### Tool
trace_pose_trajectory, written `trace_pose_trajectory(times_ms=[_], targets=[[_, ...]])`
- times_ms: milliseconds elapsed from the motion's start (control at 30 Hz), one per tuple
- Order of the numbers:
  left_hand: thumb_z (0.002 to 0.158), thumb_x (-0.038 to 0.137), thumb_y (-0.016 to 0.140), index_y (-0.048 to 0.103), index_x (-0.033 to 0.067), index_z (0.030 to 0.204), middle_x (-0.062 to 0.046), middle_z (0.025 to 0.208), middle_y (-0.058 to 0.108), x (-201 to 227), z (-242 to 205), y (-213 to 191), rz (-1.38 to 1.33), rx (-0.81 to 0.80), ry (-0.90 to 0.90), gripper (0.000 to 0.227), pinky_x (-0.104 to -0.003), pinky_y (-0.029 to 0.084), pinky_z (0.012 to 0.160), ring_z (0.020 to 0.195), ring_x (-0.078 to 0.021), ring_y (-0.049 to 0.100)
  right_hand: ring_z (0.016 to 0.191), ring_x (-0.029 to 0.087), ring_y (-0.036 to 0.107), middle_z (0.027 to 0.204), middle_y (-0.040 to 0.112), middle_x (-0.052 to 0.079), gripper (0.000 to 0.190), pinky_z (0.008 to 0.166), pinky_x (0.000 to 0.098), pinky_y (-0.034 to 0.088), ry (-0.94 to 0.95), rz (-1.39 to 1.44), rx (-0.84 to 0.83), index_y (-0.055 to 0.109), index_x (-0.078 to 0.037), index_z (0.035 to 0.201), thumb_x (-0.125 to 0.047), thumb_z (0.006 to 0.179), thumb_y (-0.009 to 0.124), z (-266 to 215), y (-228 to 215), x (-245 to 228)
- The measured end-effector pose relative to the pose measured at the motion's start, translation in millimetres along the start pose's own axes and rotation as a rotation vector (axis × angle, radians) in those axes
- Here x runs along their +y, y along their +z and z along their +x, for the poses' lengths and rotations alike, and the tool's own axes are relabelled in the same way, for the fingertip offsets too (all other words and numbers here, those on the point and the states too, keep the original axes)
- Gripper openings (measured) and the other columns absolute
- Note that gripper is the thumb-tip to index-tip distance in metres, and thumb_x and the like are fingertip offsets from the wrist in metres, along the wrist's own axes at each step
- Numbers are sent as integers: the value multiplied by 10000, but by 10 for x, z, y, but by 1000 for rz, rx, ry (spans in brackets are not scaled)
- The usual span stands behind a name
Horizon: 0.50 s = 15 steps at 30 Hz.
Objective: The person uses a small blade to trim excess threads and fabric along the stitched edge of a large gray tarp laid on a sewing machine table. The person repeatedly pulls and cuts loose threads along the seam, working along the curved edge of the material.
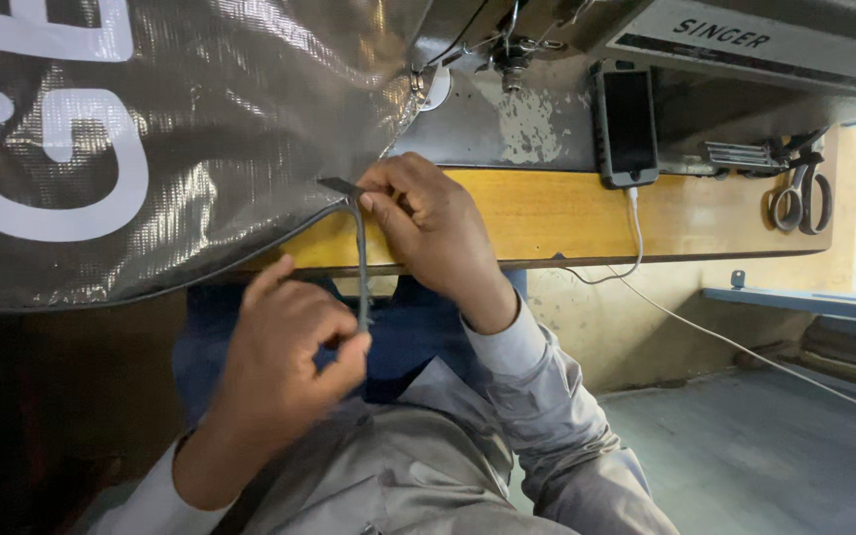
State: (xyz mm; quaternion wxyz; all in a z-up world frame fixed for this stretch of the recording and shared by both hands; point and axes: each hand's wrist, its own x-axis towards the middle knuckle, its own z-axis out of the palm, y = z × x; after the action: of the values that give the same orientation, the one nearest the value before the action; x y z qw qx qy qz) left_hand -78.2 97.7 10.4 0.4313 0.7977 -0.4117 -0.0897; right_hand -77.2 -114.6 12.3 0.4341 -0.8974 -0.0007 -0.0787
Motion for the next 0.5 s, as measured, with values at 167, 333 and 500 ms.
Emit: trace_pose_trajectory(times_ms=[167,333,500], targets=[[803,233,681,587,168,732,14,741,633,23,-159,-50,2,2,-13,134,-517,360,1114,787,-212,628,862,239,578,892,598,42,133,785,362,431,-4,-30,-12,607,-110,982,-208,1020,526,-63,1,-83],[780,198,704,580,175,748,31,779,655,75,-327,-161,-32,-37,-6,131,-500,397,1081,788,-176,643,886,250,597,904,640,52,97,797,369,442,-1,-68,-21,614,-77,962,-139,1001,551,-177,6,-76],[819,205,702,576,149,739,6,748,632,25,-487,-212,5,-66,-31,159,-441,484,999,783,-251,624,882,218,578,922,630,39,75,822,341,436,5,40,20,603,-84,945,-126,994,564,-136,110,-150]])
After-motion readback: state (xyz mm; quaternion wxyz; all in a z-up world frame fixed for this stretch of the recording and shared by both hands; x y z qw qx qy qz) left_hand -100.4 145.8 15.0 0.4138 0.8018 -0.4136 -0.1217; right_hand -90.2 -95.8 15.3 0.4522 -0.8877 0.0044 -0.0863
